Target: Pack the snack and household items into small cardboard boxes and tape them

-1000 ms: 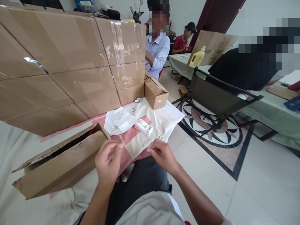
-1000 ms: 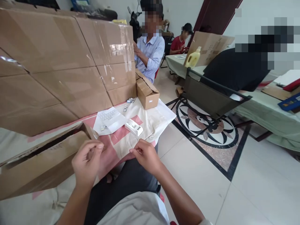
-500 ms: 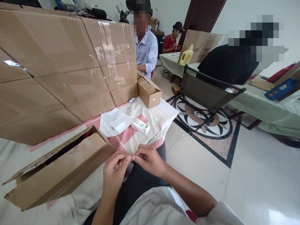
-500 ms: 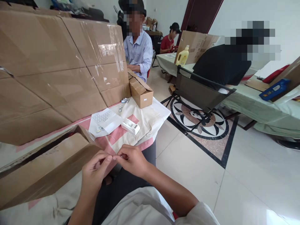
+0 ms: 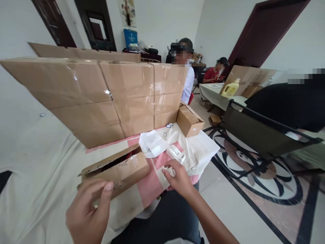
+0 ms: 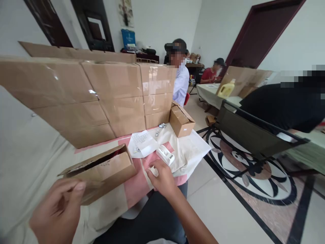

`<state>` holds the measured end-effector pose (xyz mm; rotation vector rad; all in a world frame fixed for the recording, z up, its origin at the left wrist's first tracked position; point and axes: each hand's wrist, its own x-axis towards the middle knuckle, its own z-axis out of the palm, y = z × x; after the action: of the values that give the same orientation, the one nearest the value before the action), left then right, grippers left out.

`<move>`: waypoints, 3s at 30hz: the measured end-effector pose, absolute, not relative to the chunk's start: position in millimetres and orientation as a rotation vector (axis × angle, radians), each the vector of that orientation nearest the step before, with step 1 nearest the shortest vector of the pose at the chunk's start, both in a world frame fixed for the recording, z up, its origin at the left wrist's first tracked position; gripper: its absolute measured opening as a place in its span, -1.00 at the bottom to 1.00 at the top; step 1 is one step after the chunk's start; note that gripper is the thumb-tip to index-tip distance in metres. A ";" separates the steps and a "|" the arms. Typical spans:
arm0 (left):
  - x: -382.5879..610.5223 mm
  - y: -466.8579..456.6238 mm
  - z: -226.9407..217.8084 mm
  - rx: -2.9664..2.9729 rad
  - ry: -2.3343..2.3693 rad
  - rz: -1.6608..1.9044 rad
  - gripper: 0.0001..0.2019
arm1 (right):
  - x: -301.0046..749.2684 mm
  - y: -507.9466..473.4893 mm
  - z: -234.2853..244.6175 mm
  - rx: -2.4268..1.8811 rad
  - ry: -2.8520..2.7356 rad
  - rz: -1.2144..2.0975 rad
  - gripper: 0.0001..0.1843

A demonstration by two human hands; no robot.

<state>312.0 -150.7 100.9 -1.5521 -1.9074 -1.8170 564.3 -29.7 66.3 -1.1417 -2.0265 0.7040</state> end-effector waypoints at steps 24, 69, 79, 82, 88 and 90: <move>245.9 -104.1 147.5 -2.146 -2.397 -1.257 -0.78 | 504.0 -7.5 74.1 -0.621 -2.180 0.488 -0.53; 250.1 -105.3 125.4 -1.797 -2.622 -1.854 -0.59 | 407.9 23.4 100.6 -0.736 -2.836 0.265 -0.40; 256.9 -90.6 115.5 -1.749 -2.712 -1.134 -0.39 | 409.9 25.8 100.1 -0.717 -2.811 0.320 -0.40; 257.0 -89.3 120.1 -1.603 -2.727 -0.912 -0.36 | 412.4 27.0 100.1 -0.708 -2.802 0.326 -0.39; 238.5 -72.2 118.0 -1.518 -2.853 -0.753 -0.35 | 405.8 24.0 95.7 -0.712 -2.765 0.343 -0.42; 232.8 -69.4 121.1 -1.542 -2.820 -0.769 -0.40 | 404.0 25.2 95.1 -0.700 -2.727 0.380 -0.46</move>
<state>232.8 -69.4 121.1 -1.5421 -2.8204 -0.7694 404.0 25.2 95.1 -0.6997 -2.7272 0.3803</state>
